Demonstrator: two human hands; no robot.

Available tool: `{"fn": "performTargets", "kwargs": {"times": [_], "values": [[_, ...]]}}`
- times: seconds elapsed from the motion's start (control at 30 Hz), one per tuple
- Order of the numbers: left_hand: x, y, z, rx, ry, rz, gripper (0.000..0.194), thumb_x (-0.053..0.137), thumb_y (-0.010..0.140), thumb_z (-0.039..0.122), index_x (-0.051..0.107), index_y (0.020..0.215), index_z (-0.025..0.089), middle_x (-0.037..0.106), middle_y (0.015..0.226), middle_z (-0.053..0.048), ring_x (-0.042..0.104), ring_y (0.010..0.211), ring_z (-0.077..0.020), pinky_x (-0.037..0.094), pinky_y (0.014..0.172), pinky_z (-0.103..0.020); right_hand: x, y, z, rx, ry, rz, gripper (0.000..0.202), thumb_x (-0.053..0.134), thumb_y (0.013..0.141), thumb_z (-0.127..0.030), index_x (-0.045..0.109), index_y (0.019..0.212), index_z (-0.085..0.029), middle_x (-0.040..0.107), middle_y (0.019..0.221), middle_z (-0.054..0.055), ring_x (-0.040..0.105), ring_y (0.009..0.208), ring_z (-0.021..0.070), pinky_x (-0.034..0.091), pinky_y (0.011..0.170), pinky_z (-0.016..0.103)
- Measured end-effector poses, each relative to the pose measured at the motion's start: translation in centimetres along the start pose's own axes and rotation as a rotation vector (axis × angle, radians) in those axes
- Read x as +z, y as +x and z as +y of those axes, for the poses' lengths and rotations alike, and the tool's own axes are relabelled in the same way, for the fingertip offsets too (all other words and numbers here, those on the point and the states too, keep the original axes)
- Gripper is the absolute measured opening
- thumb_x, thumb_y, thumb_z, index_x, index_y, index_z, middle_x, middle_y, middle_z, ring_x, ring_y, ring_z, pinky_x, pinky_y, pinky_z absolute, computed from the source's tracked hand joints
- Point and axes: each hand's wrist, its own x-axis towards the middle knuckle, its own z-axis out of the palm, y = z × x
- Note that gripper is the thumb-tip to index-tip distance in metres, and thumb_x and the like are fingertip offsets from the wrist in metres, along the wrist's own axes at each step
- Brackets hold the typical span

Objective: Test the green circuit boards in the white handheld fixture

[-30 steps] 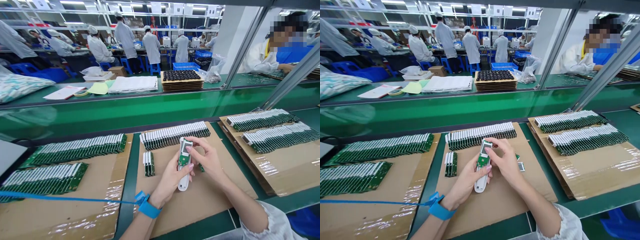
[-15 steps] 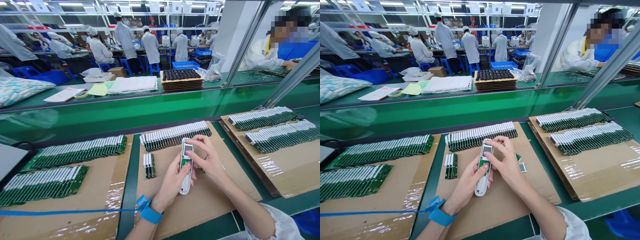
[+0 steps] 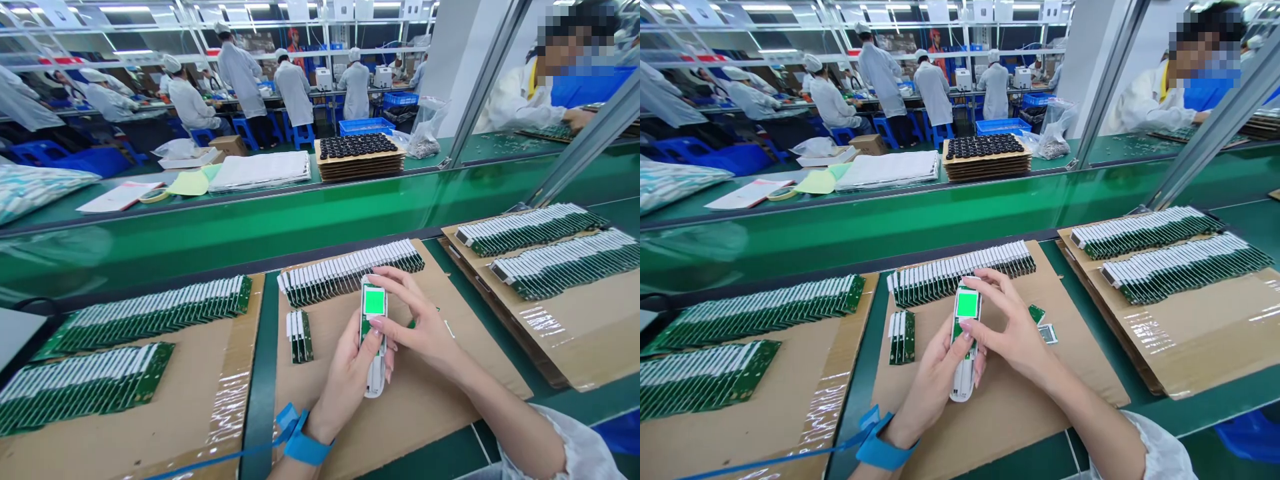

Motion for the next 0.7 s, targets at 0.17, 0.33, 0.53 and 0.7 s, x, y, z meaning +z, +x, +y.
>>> {"fn": "performTargets", "kwargs": {"times": [0.17,0.33,0.53,0.7], "values": [[0.16,-0.04,0.12,-0.006,-0.008,0.018,0.022,0.044,0.097,0.035,0.046,0.108,0.017,0.05,0.074,-0.001,0.048,0.054,-0.01,0.042,0.049,-0.02,-0.03,-0.01,-0.03,0.006,0.021,-0.005,0.047,0.065,0.084,-0.031,0.053,0.129,-0.035,0.041,0.137,0.0,0.04,0.129,0.0183,0.037,0.109,0.031],[0.28,0.03,0.12,-0.015,-0.025,0.031,0.023,0.047,0.096,0.035,0.047,0.109,0.018,0.052,0.077,-0.002,0.049,0.053,-0.0096,0.042,0.048,-0.02,-0.1,-0.05,0.14,-0.015,0.012,-0.002,0.047,0.065,0.084,-0.031,0.052,0.129,-0.036,0.042,0.137,0.0,0.041,0.128,0.018,0.036,0.11,0.032],[0.04,0.04,-0.18,-0.01,-0.01,0.023,0.024,0.046,0.096,0.036,0.047,0.111,0.018,0.052,0.074,-0.001,0.049,0.052,-0.0096,0.042,0.048,-0.02,-0.07,0.03,0.19,-0.019,0.014,-0.003,0.048,0.065,0.083,-0.031,0.052,0.129,-0.035,0.043,0.136,0.001,0.042,0.127,0.0186,0.037,0.109,0.033],[0.0,0.07,-0.1,-0.027,0.006,0.032,0.023,0.045,0.096,0.038,0.047,0.107,0.018,0.053,0.074,-0.001,0.049,0.052,-0.0096,0.041,0.048,-0.021,-0.04,0.14,0.22,-0.016,0.003,-0.01,0.048,0.065,0.083,-0.032,0.052,0.129,-0.035,0.044,0.135,0.002,0.042,0.127,0.0202,0.037,0.109,0.037]]}}
